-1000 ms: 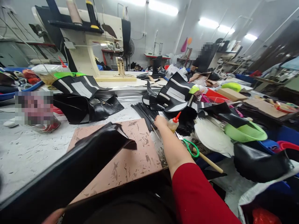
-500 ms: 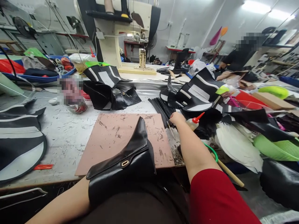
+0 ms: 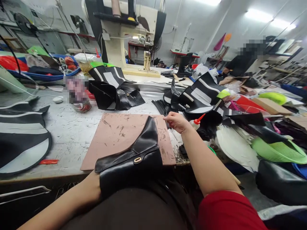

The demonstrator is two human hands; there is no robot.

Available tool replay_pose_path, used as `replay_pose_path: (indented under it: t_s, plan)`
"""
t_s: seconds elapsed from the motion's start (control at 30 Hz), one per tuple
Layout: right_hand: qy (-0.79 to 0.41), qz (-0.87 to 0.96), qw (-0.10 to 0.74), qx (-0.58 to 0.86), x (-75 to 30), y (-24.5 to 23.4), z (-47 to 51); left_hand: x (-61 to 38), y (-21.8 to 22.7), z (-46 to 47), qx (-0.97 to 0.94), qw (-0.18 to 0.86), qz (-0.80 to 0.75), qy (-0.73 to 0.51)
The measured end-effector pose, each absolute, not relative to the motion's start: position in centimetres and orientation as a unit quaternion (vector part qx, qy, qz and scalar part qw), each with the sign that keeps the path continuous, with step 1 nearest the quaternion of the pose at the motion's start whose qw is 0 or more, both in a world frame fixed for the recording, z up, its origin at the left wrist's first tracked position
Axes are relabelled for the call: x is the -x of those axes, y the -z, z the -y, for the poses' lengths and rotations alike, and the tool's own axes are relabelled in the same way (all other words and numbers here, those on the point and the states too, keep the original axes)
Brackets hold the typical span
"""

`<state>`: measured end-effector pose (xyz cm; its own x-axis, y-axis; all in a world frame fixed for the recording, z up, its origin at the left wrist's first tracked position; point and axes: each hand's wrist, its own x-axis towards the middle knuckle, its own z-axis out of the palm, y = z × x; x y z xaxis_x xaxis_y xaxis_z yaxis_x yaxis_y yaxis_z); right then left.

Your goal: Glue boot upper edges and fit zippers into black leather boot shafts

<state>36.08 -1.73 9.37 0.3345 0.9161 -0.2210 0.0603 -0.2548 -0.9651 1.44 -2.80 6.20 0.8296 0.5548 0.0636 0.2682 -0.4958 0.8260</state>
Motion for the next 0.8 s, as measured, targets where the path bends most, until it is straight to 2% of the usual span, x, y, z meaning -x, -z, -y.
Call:
replay_pose_path:
  t_s: [0.1,0.27,0.33,0.4,0.53,0.8]
  plan:
    - [-0.513,0.415,0.522,0.541,-31.9,-11.3,2.8,-2.7,-7.7,3.3,-0.812,0.521,-0.224,-0.136]
    - [-0.557,0.550,0.368,0.501,-26.8,-13.3,5.8,-4.0,-10.2,4.0,-0.774,0.582,-0.193,-0.155]
    - [-0.551,0.567,0.325,0.519,-26.0,-13.1,6.8,-4.0,-10.1,4.2,-0.778,0.575,-0.198,-0.156]
    - [-0.525,0.576,0.319,0.538,-25.7,-12.7,7.5,-3.6,-9.5,4.2,-0.791,0.553,-0.208,-0.158]
    - [-0.477,0.605,0.331,0.545,-26.1,-12.0,7.9,-2.9,-8.0,4.2,-0.825,0.500,-0.221,-0.145]
    - [-0.498,0.574,0.377,0.530,-26.5,-12.2,8.3,-2.7,-7.7,3.8,-0.894,0.388,-0.197,-0.109]
